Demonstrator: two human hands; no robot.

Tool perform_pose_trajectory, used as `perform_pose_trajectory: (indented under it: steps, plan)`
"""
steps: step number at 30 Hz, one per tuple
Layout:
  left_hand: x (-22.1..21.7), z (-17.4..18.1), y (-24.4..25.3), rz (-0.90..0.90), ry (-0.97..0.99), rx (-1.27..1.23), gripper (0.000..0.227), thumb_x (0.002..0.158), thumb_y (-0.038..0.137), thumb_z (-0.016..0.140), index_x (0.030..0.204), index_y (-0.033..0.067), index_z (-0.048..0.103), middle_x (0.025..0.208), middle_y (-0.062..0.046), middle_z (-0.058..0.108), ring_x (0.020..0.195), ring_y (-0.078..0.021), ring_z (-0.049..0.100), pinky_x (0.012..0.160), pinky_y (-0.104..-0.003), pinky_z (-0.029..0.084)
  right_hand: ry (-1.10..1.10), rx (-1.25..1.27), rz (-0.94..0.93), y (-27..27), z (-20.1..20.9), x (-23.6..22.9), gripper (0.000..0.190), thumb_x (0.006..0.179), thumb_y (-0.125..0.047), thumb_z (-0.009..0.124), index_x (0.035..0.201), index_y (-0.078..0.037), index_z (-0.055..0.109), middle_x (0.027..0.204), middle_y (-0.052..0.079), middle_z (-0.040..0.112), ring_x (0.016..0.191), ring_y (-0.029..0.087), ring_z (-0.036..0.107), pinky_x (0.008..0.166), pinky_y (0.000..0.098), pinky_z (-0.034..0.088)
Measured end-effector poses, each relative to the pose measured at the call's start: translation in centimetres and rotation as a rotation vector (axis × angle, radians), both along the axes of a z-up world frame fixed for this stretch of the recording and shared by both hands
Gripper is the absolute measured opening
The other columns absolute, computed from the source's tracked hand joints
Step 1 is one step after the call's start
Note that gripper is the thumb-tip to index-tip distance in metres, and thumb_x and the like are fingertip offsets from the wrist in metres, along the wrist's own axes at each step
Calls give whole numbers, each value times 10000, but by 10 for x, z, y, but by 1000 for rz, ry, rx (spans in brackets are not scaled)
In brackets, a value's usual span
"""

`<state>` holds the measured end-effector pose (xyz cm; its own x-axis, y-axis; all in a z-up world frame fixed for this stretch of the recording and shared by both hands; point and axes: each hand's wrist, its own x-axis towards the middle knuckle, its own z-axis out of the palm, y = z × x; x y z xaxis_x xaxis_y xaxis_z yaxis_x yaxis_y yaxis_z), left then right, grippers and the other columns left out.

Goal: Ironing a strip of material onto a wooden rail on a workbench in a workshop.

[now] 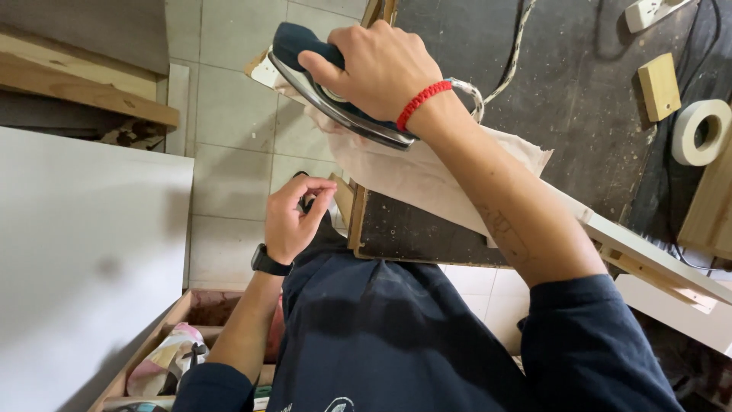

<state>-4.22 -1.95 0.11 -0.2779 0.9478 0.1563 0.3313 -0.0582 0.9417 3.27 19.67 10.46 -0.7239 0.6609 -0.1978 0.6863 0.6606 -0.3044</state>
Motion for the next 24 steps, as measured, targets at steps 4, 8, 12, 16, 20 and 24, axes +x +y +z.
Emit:
perform_pose_trajectory:
  steps: [4, 8, 12, 16, 20, 24]
  plan:
    - [0, -1, 0, 2, -25, -18, 173, 967, 161, 584, 938, 30, 694, 867, -81, 716, 761, -168, 670, 703, -265, 550, -49, -16, 26, -1, 4, 13, 588, 1032, -530, 375, 688, -65, 484, 542, 126, 505, 453, 359, 467, 450, 470, 390]
    - [3, 1, 0, 2, -7, -56, 196, 970, 208, 579, 937, 55, 697, 877, -65, 719, 782, -160, 674, 643, -248, 540, -78, -62, 4, -5, 13, 33, 542, 1008, -520, 374, 726, -84, 528, 599, 144, 569, 531, 409, 533, 490, 514, 416]
    - [8, 5, 4, 6, 0, -49, 158, 954, 151, 587, 921, 49, 703, 859, -58, 711, 754, -150, 653, 620, -246, 515, -165, -130, -38, -10, 21, 60, 512, 972, -520, 381, 746, -85, 529, 628, 146, 583, 538, 390, 520, 509, 501, 402]
    - [10, 4, 8, 37, 7, -71, 153, 949, 176, 614, 916, 61, 708, 889, -54, 722, 785, -161, 674, 714, -273, 546, -232, -166, -95, -13, 23, 95, 482, 960, -520, 397, 804, -95, 564, 653, 167, 614, 571, 413, 562, 543, 516, 426]
    - [12, -4, 11, 82, 14, -56, 33, 887, 109, 722, 902, 123, 747, 816, -53, 734, 743, -217, 698, 738, -309, 548, -252, -224, -148, -12, 26, 138, 503, 923, -600, 446, 989, -148, 658, 811, 258, 686, 873, 484, 677, 786, 552, 524]
    - [12, -2, 16, 80, 28, -59, 40, 896, 106, 718, 903, 128, 751, 826, -40, 739, 743, -199, 700, 737, -303, 549, -287, -225, -198, -13, 20, 179, 484, 932, -592, 439, 1016, -165, 651, 851, 207, 720, 891, 445, 693, 799, 529, 536]
